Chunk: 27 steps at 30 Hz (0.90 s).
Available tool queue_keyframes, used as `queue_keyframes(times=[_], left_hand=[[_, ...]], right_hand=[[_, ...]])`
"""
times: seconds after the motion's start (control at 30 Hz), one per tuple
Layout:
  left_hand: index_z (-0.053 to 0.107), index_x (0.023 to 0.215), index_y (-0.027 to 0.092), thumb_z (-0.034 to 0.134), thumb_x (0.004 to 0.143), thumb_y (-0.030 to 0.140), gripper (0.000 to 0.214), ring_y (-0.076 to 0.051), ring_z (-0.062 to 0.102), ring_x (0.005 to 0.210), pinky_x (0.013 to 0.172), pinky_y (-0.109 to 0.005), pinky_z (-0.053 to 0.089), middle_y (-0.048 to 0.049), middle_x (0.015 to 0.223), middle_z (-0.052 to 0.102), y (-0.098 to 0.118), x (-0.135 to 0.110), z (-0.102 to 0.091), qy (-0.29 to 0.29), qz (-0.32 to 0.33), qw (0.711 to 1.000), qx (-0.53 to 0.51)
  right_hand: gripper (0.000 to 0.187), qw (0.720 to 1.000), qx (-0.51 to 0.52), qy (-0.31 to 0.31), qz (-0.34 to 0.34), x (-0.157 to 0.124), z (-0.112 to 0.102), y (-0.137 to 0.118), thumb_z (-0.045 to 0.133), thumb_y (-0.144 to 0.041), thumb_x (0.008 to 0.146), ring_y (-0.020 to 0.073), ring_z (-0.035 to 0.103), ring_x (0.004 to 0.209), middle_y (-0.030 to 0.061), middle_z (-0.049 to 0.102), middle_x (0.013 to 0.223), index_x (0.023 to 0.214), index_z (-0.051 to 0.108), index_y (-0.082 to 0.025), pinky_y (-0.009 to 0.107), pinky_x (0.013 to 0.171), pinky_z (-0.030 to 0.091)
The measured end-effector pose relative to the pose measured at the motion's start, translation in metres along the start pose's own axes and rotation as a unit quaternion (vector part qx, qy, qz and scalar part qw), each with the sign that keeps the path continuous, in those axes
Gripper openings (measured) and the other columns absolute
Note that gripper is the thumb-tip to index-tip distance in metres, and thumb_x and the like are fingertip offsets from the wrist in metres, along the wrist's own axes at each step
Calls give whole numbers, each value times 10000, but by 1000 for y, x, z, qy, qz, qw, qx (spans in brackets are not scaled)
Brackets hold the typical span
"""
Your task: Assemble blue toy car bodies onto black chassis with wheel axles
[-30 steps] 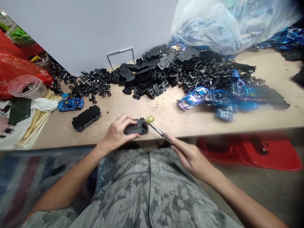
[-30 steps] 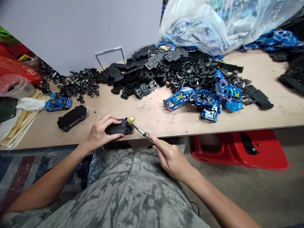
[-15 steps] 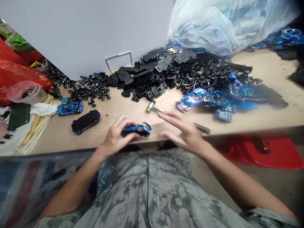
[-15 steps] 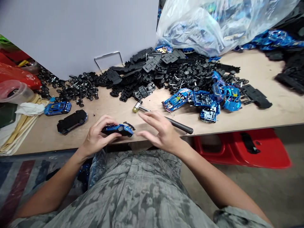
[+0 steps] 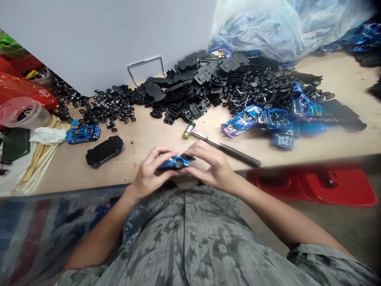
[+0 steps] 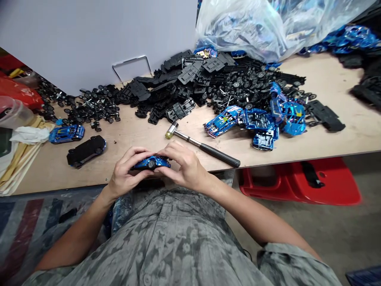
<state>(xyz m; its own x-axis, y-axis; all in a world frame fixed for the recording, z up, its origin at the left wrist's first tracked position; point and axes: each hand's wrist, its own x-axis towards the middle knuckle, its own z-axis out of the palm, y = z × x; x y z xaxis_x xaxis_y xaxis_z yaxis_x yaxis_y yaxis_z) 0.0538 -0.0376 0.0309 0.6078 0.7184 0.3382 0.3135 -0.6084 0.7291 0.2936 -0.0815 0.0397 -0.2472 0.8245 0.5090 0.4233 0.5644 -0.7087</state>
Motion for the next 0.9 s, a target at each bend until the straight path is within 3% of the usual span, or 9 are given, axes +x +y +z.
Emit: queue_keyframes(times=[0.17, 0.37, 0.47, 0.73, 0.9], left_hand=[[647, 1278, 214, 637, 907, 106, 387, -222, 711, 1138, 1026, -346, 571, -87, 1208, 741, 4, 3, -1, -5, 29, 1000, -2], [624, 1327, 206, 660, 887, 86, 457, -230, 711, 1162, 1050, -354, 563, -104, 1245, 742, 5, 1, 1, -14, 65, 998, -4], [639, 1318, 214, 648, 892, 73, 449, -231, 708, 1168, 1049, -358, 565, -98, 1233, 744, 5, -1, 2, -5, 48, 998, -35], [615, 1374, 251, 703, 907, 132, 490, -255, 675, 1228, 1227, -496, 395, -100, 1299, 726, -11, -11, 11, 11, 66, 984, -167], [642, 1346, 248, 687, 929, 147, 431, -253, 671, 1220, 1106, -431, 515, -118, 1283, 717, -6, -11, 13, 17, 52, 977, -208]], right_hand=[[246, 999, 20, -42, -9, 6, -5, -16, 643, -234, 982, 212, 651, 954, 105, 662, 1023, 1217, 651, -161, 359, 822, 567], [297, 998, 3, -51, -26, 4, -8, -23, 619, -200, 988, 205, 646, 947, 112, 661, 1044, 1283, 616, -166, 349, 825, 571], [302, 998, -14, -48, -29, 3, -9, -25, 614, -179, 983, 223, 647, 984, 132, 667, 1063, 1283, 603, -146, 367, 844, 570], [310, 998, -17, -51, -39, 3, -9, -32, 615, -187, 987, 231, 639, 993, 142, 663, 1078, 1292, 595, -139, 383, 858, 577], [289, 998, -37, -28, -52, -1, -3, -35, 587, -172, 987, 239, 645, 959, 145, 673, 1050, 1272, 606, -133, 394, 829, 587]])
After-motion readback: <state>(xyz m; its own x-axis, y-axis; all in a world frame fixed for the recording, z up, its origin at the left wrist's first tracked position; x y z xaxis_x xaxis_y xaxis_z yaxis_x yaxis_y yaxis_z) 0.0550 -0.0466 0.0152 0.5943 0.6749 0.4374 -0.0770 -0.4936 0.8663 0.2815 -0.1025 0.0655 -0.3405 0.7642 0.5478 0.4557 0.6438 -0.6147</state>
